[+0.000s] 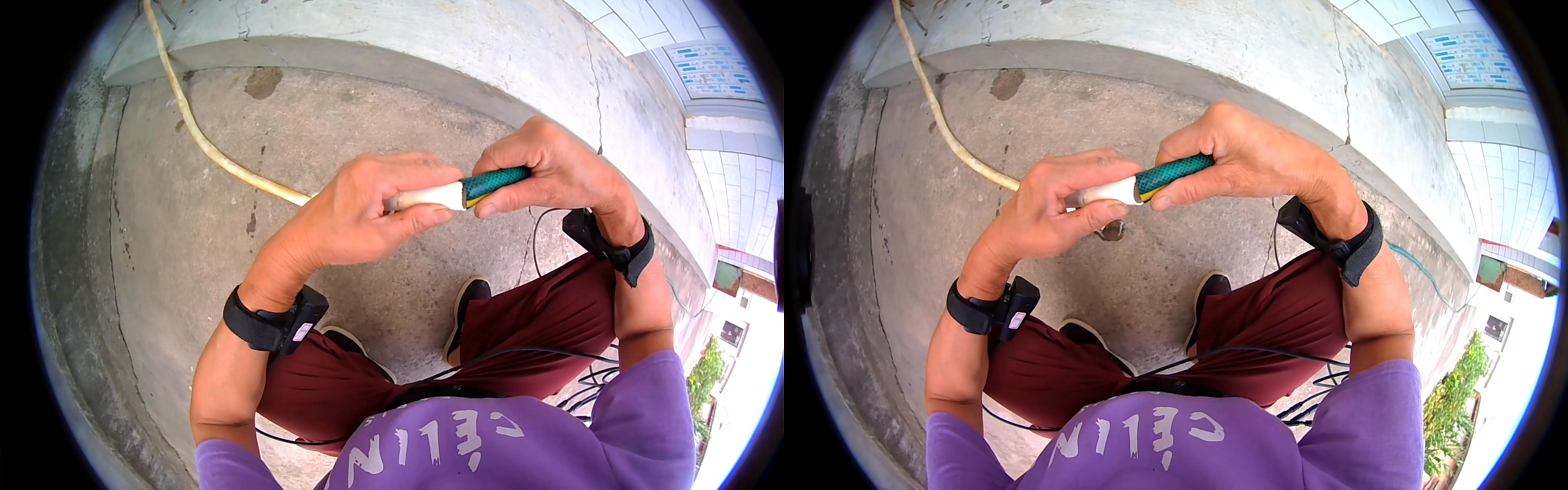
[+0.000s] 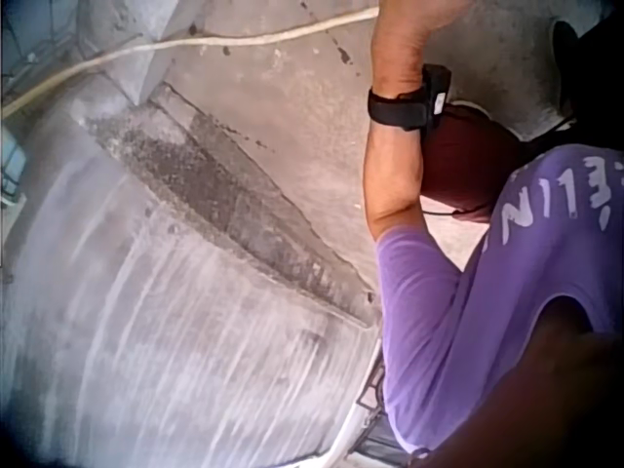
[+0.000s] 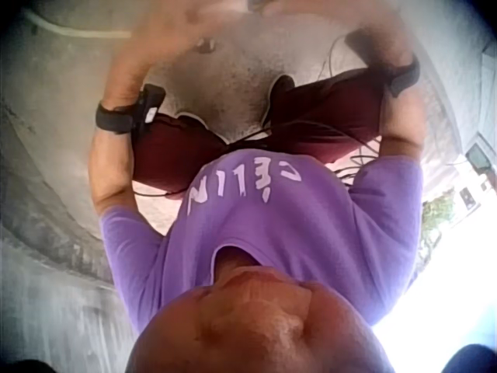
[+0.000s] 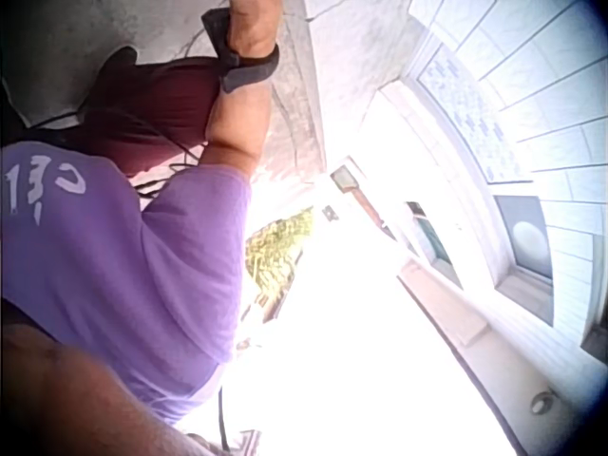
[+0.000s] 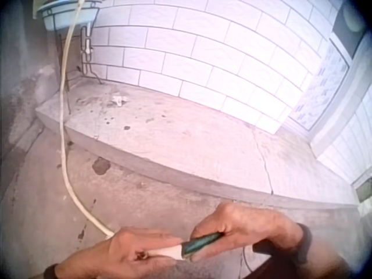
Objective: The person uses pliers to remove a component from a white pipe and then attaches the pipe to the end of a garden hose.
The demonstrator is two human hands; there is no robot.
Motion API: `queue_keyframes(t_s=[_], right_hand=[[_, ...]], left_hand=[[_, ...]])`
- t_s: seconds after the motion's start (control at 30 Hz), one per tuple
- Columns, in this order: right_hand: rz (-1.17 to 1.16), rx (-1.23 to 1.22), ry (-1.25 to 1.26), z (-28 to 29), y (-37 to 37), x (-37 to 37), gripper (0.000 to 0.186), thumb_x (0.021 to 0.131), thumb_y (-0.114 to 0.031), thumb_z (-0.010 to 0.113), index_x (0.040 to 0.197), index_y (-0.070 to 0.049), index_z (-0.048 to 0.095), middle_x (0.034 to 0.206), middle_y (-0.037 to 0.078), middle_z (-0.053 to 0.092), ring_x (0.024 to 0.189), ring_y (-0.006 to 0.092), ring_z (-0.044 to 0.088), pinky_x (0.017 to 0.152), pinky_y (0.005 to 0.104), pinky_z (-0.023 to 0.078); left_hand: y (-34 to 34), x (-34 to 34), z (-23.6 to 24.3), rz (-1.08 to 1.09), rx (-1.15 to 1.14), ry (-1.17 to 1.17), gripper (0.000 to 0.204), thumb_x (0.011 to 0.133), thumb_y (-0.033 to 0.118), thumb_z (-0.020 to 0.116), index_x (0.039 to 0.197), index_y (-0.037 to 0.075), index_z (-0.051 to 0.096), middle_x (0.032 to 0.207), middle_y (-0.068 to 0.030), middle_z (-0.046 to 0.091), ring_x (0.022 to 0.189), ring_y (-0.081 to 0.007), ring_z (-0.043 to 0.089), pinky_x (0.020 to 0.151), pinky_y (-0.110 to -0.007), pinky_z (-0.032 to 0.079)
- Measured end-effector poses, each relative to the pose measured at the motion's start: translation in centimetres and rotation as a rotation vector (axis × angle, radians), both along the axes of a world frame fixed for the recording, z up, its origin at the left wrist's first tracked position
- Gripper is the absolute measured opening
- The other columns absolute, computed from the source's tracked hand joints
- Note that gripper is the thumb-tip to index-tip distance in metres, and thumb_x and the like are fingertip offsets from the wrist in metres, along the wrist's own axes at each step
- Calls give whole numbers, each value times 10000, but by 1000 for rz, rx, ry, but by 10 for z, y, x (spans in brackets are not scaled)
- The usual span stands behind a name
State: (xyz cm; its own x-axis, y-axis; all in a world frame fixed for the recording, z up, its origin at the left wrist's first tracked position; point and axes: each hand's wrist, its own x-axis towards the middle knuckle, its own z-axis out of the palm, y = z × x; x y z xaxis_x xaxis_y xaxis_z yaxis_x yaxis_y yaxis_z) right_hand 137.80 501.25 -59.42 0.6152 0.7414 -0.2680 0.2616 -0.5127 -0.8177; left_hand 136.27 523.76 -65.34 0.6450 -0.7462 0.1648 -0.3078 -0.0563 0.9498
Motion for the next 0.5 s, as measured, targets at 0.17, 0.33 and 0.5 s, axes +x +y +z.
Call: queue_keyframes(t_s=[0.17, 0.33, 0.5], right_hand=[[-102, 40, -52, -2, 2, -1, 272, 710, -230, 732, 822, -36, 578, 600, 43, 514, 532, 127, 449, 488, 275, 362], [-4, -11, -437, -13, 0, 5, 289, 726, -260, 706, 827, -36, 553, 615, 83, 502, 536, 238, 478, 496, 329, 373], [56, -75, -551, -12, 2, -2, 281, 701, -258, 720, 767, -33, 567, 615, 72, 507, 540, 253, 513, 475, 340, 375]], left_hand=[[1, -2, -8, 29, -194, 346, 347, 815, 138, 627, 1118, -18, 562, 940, -66, 611, 815, -112, 583, 698, -229, 473], [1, 5, -16, 74, -182, 404, 313, 818, 156, 624, 1091, 7, 585, 847, -29, 620, 730, -63, 518, 629, -215, 432], [4, 7, -15, 23, -162, 406, 369, 828, 173, 628, 1129, -27, 552, 978, -71, 608, 862, -117, 591, 722, -233, 484]])
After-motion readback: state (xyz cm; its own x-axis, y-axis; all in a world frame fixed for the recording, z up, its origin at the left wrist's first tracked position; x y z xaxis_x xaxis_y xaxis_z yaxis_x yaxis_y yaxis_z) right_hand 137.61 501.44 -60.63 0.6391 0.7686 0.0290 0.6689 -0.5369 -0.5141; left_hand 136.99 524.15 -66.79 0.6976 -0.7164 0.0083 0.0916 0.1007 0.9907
